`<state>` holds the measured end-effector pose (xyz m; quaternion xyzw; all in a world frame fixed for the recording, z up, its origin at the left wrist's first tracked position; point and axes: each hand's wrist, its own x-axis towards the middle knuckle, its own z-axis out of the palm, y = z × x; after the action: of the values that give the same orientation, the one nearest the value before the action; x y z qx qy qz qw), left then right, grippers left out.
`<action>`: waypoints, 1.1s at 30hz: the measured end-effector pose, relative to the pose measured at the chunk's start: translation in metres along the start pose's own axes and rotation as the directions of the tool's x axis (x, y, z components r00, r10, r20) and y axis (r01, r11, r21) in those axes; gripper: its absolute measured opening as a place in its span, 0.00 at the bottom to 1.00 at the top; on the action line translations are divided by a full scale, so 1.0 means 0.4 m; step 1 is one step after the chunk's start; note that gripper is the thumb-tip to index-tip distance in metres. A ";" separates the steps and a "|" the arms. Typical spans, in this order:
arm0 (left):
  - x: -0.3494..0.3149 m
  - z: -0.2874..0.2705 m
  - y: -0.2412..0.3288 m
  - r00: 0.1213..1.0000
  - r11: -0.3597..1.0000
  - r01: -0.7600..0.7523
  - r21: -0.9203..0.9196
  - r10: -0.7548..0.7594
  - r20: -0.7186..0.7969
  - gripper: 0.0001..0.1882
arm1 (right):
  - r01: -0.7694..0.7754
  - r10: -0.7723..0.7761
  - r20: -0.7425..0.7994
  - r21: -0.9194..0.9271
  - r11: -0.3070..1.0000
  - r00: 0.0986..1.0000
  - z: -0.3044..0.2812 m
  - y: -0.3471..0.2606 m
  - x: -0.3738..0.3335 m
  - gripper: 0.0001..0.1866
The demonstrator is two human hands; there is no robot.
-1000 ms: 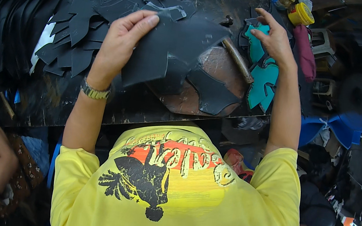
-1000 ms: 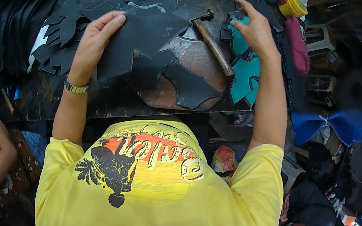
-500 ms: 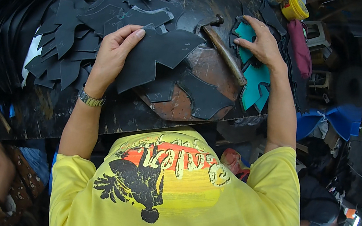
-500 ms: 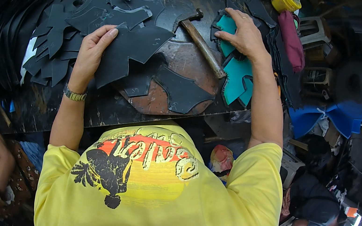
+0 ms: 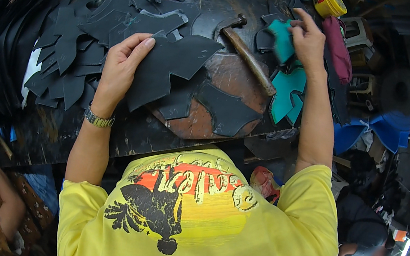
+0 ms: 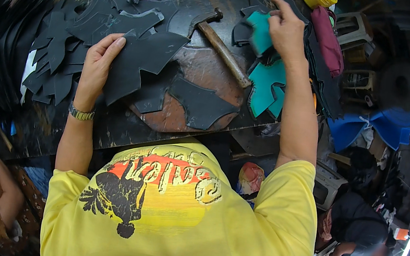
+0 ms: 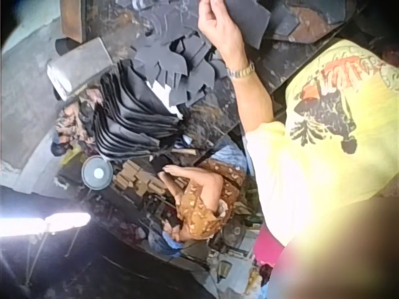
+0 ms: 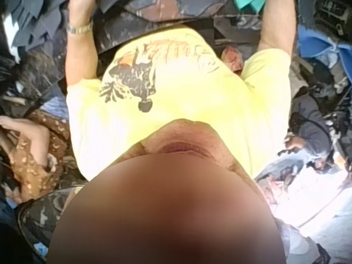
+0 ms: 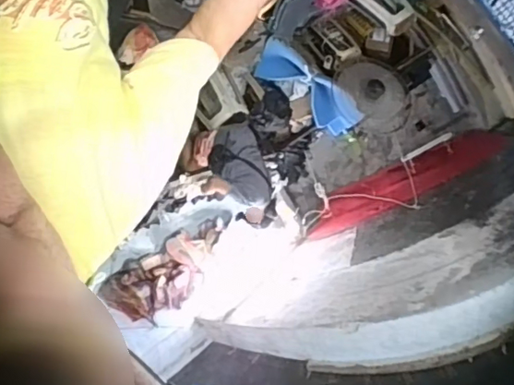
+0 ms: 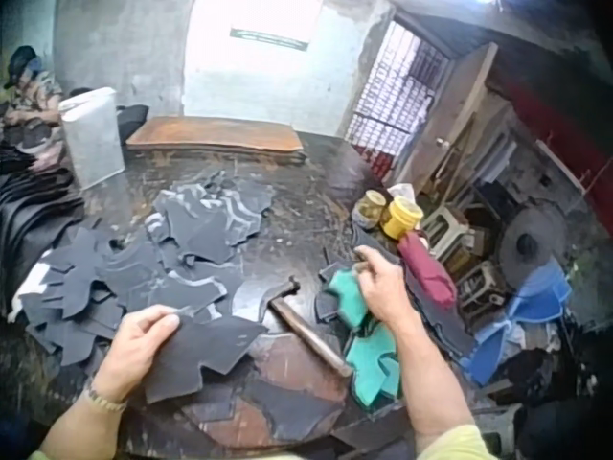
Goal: The person repeatedly picks up black rubber pieces, places them on a curved wooden block, and uses a curved metal tool to press and shape the edges. They inspect each piece, reposition it, and continue shaping until satisfied, then set it aside.
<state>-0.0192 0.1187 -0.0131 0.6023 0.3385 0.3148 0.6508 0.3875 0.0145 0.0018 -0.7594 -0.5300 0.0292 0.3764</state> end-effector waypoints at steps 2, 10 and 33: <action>0.000 0.000 0.001 1.000 0.999 -0.019 0.032 0.019 -0.002 0.14 | -0.185 0.182 0.038 0.265 0.946 0.983 -0.023 0.010 0.009 0.22; -0.009 0.009 0.002 0.999 0.999 0.021 0.048 -0.022 0.027 0.14 | 0.154 -0.080 0.179 -0.450 0.880 0.981 0.034 -0.044 -0.059 0.39; -0.010 0.009 -0.004 0.999 0.999 0.018 0.035 -0.019 0.042 0.15 | -0.133 0.112 -0.391 -0.027 0.991 0.913 -0.132 0.036 -0.039 0.27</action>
<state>-0.0185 0.1133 -0.0142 0.6167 0.3355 0.2899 0.6504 0.4154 -0.0292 0.0251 -0.7915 -0.3966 -0.1127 0.4511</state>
